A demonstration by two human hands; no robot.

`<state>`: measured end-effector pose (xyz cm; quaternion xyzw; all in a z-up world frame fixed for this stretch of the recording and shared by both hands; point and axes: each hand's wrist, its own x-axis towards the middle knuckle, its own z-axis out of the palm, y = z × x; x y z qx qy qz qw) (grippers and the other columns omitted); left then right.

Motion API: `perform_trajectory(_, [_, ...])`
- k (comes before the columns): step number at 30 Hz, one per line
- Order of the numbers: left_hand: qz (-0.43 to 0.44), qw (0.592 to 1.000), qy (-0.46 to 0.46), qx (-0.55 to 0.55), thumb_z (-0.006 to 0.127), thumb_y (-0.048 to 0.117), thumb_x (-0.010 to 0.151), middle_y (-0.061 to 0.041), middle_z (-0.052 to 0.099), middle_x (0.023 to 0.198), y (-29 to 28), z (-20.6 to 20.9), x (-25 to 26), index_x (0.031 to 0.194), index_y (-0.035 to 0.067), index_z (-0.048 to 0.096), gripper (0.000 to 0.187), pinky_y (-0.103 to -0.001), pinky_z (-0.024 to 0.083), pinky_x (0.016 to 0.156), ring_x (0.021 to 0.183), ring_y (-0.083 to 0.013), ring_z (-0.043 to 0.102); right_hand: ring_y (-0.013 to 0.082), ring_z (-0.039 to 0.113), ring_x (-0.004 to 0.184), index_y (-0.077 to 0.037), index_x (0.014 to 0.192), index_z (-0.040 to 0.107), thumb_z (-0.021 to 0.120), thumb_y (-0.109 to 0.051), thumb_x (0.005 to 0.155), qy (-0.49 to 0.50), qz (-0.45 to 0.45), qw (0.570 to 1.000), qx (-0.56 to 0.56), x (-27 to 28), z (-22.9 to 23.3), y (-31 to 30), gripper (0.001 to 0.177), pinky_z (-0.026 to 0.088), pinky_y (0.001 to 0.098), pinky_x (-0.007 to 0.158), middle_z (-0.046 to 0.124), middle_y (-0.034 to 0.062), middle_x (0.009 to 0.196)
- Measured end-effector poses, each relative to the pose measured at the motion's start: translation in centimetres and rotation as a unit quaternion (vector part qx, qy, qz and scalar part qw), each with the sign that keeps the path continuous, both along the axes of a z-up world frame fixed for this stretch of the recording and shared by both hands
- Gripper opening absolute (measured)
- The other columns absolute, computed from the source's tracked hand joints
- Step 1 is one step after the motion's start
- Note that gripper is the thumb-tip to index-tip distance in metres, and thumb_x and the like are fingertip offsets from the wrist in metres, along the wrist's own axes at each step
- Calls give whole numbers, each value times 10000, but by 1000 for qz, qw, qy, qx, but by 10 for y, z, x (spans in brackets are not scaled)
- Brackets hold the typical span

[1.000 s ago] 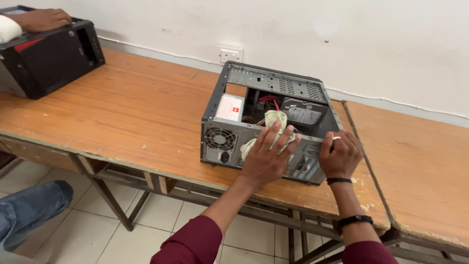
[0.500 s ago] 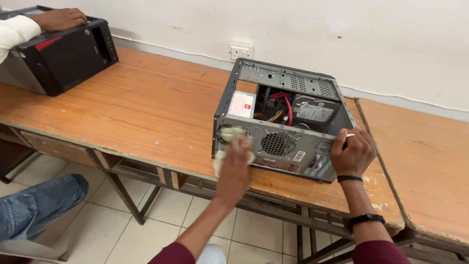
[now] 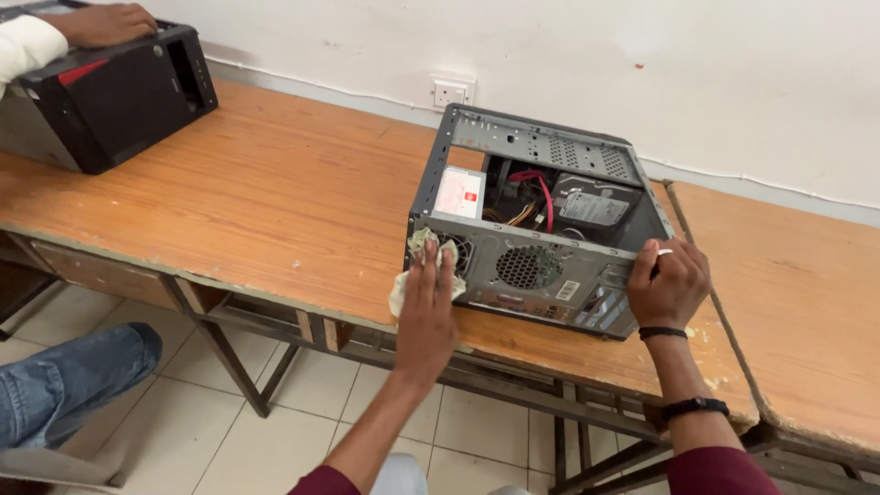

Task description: The person wipes the exterior and interior surfaces of an open computer case using a white cloth. They rotate the case to clean different sides, including the back panel and internal components, while another person works on a separate case in the background.

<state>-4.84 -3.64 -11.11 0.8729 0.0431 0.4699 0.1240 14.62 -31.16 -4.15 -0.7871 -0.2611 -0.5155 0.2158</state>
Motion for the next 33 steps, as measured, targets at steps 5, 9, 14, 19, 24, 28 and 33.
perform_trajectory(5, [-39,998,51,-9,498,-169,789,-175,191,1685,-24,-18,0,1610,27,243,882,-463,235,1260,1552,-327,220,340,693,1050,-22,737,642,546,-173,1138,-24,0,1000,-3,6,-1,-2,439,527,462,940,703,115,856])
perform_trajectory(9, [-42,992,87,78,450,-223,792,-123,195,1707,-4,-17,7,1622,82,245,908,-425,198,1259,1580,-281,227,336,692,1000,-22,737,635,542,-162,1127,2,21,1000,8,4,0,-1,424,522,476,919,693,121,853])
perform_trajectory(14, [-16,999,-8,48,465,-203,923,-94,203,1725,18,-15,8,1641,59,252,793,-413,243,1295,1598,-253,231,346,686,1033,-21,737,624,555,-167,1115,-17,-5,1000,-8,3,1,-1,411,522,469,910,686,121,856])
perform_trajectory(19, [-8,997,71,-18,497,-186,858,-121,212,1691,-5,-27,3,1614,84,285,830,-429,272,1173,1547,-261,216,340,675,998,-16,777,651,550,-158,1111,-8,8,1000,11,-2,2,2,377,512,466,913,687,125,873])
perform_trajectory(24, [2,995,56,81,427,-214,889,1,262,1712,18,-22,17,1619,222,354,854,-350,359,1205,1590,-188,245,344,677,1037,-19,769,640,545,-174,1130,-24,22,999,2,0,2,-1,404,514,465,934,708,115,912])
perform_trajectory(28, [-18,994,-79,77,399,-228,996,-60,228,1735,40,8,27,1640,195,333,773,-377,360,1256,1625,-266,227,344,675,1035,-14,788,650,545,-185,1140,-25,18,1000,-5,5,-3,-4,405,514,467,940,701,121,908])
perform_trajectory(33, [-3,986,-122,-110,552,52,1034,-211,2,1716,-5,6,22,1623,110,266,657,-650,140,1261,1586,-409,4,326,672,1026,-29,721,640,550,-191,1135,-17,0,1000,4,5,-6,-1,453,510,461,981,700,111,860])
